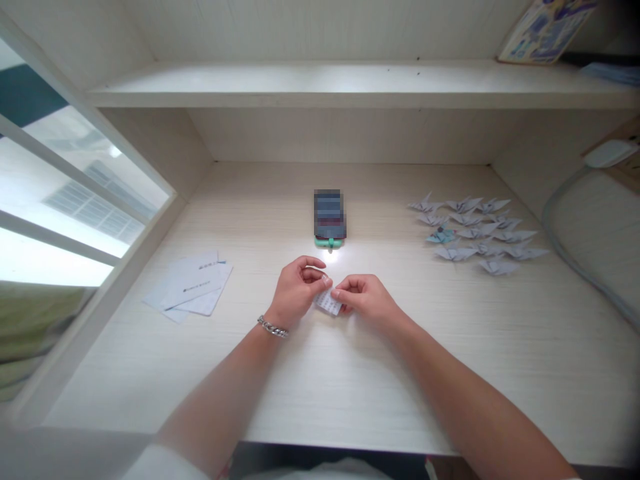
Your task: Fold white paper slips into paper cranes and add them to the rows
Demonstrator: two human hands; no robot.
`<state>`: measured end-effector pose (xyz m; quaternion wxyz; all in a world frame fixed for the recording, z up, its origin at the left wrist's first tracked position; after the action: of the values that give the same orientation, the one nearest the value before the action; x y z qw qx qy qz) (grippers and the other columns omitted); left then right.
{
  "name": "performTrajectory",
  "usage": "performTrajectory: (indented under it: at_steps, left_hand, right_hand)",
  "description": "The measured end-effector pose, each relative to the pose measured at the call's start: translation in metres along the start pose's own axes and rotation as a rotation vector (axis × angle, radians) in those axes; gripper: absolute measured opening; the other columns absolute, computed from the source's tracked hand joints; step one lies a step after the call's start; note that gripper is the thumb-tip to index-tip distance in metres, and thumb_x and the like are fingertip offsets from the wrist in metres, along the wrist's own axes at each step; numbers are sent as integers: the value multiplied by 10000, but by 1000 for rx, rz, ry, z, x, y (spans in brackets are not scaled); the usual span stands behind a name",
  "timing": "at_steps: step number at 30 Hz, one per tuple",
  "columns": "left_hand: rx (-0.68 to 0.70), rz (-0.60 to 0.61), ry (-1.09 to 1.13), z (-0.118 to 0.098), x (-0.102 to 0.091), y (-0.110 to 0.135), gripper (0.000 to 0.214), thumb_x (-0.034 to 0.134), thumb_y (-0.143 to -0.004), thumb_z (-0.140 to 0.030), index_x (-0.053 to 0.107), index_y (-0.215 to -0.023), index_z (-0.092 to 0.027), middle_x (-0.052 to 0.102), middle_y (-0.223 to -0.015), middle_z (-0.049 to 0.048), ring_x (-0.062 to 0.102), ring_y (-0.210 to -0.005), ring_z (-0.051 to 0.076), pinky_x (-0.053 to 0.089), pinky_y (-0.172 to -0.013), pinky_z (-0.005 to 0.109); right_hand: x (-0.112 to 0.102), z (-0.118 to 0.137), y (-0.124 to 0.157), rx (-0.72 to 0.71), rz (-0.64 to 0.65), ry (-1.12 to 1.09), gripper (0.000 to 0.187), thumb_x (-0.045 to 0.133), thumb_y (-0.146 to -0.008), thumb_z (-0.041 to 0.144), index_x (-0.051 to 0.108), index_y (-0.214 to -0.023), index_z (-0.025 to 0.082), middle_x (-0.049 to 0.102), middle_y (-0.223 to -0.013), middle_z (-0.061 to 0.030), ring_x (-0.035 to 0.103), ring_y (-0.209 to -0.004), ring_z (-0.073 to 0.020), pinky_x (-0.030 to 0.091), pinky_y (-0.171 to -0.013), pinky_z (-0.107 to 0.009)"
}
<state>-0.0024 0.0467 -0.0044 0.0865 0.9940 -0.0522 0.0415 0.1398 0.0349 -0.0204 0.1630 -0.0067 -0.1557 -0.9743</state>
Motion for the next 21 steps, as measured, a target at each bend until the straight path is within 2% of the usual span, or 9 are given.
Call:
performTrajectory:
  at_steps: [10, 16, 21]
  left_hand:
    - [10, 15, -11, 0, -1, -2, 318, 704, -598, -211, 556, -869, -138, 635, -644, 15, 586, -577, 122, 442, -542, 223]
    - [-1, -12, -13, -1, -2, -2, 334, 712, -585, -221, 555, -871, -147, 628, -622, 2, 580, -563, 122, 437, -530, 221]
    - [22, -29, -17, 0, -1, -1, 327, 705, -601, -219, 547, -878, -149, 613, -620, -3, 570, -561, 112, 439, -536, 217]
  right_hand:
    - [0, -1, 0, 45, -13, -32, 275, 719, -603, 389, 648, -650, 128, 631, -542, -28, 568, -487, -121, 445, -489, -236]
    - [-2, -4, 0, 41, 79, -89, 315, 672, -659, 433, 675, -729, 126, 651, -590, -44, 572, -519, -125, 448, -534, -249]
    - [-3, -3, 1, 33, 61, -73, 289, 673, -664, 415, 677, -727, 134, 637, -575, -33, 557, -509, -117, 438, -529, -244]
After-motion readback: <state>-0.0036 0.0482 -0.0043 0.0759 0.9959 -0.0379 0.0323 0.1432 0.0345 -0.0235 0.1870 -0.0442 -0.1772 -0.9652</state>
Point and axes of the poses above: each hand's wrist, its own y-axis away from the middle knuckle, its own x-axis out of the palm, z = x × y, the point moved 4 cm from there along -y, towards the middle knuckle
